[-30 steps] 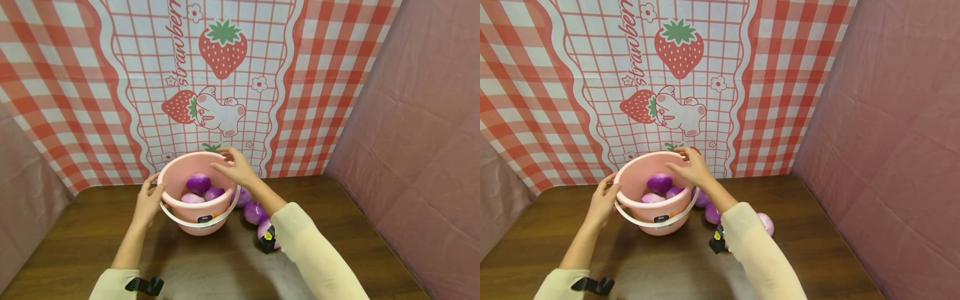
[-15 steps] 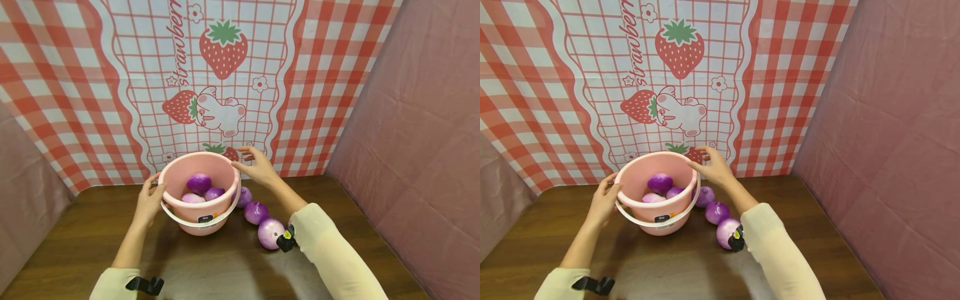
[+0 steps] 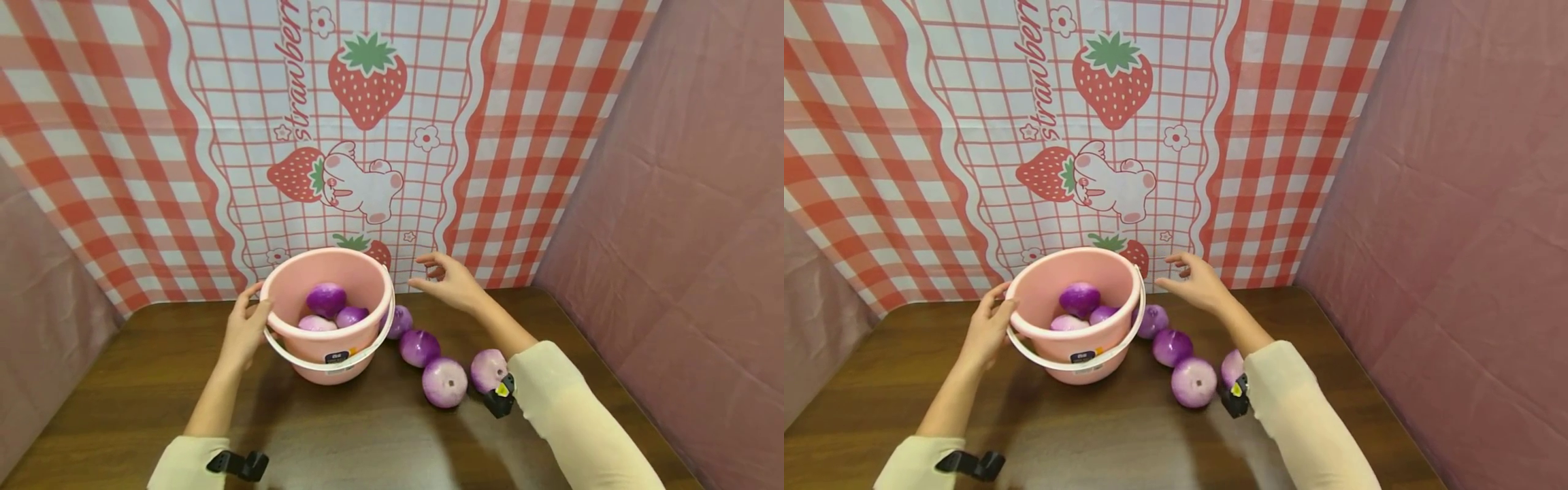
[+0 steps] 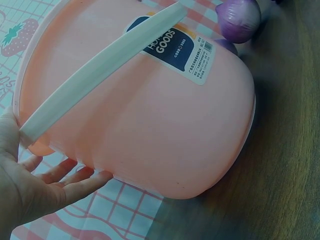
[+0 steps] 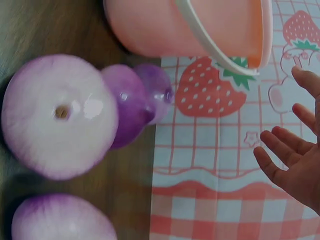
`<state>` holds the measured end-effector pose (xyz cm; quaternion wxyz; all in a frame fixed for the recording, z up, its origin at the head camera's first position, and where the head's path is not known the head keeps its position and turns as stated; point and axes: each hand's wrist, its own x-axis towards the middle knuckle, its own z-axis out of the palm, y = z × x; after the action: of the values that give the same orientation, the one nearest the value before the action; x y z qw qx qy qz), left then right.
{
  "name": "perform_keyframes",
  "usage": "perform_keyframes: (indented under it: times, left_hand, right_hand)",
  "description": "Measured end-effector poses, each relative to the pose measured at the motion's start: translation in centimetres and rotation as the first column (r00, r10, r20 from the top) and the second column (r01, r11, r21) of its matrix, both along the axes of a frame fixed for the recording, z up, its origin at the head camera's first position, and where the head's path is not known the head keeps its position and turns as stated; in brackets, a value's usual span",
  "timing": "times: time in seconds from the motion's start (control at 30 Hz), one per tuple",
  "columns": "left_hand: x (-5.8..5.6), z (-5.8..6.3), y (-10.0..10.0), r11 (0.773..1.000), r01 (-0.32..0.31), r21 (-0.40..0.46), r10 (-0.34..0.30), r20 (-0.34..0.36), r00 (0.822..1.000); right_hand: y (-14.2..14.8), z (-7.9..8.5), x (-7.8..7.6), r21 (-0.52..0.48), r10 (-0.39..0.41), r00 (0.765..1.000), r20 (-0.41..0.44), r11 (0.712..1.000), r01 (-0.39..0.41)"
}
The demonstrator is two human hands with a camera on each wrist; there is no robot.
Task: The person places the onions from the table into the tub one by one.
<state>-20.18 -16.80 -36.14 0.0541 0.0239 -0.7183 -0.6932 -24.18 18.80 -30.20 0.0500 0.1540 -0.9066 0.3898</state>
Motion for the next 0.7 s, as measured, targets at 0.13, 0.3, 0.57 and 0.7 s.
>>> perform_keyframes:
  times: [0.13,0.3,0.57,0.7]
  left_hand:
    - [0.0,-0.1,0.1,1.000,-0.013,0.003,0.013,-0.006,1.000]
    - [0.0,-0.1,0.2,1.000,-0.020,0.002,0.020,-0.011,1.000]
    - [0.0,0.0,0.2,1.000,-0.020,-0.002,0.020,-0.010,1.000]
    - [0.0,-0.1,0.2,1.000,-0.019,-0.006,0.019,-0.012,1.000]
  right_hand:
    - [1.4,-0.6,0.2,0.004,0.019,0.999,0.035,1.000,-0.019]
    - [2.9,-1.1,0.5,0.016,0.026,0.997,0.067,1.000,-0.027]
    - [5.0,-2.0,1.0,0.071,0.030,0.989,0.145,0.997,-0.040]
    - [6.0,-2.7,1.1,0.104,0.053,0.985,0.164,0.992,-0.071]
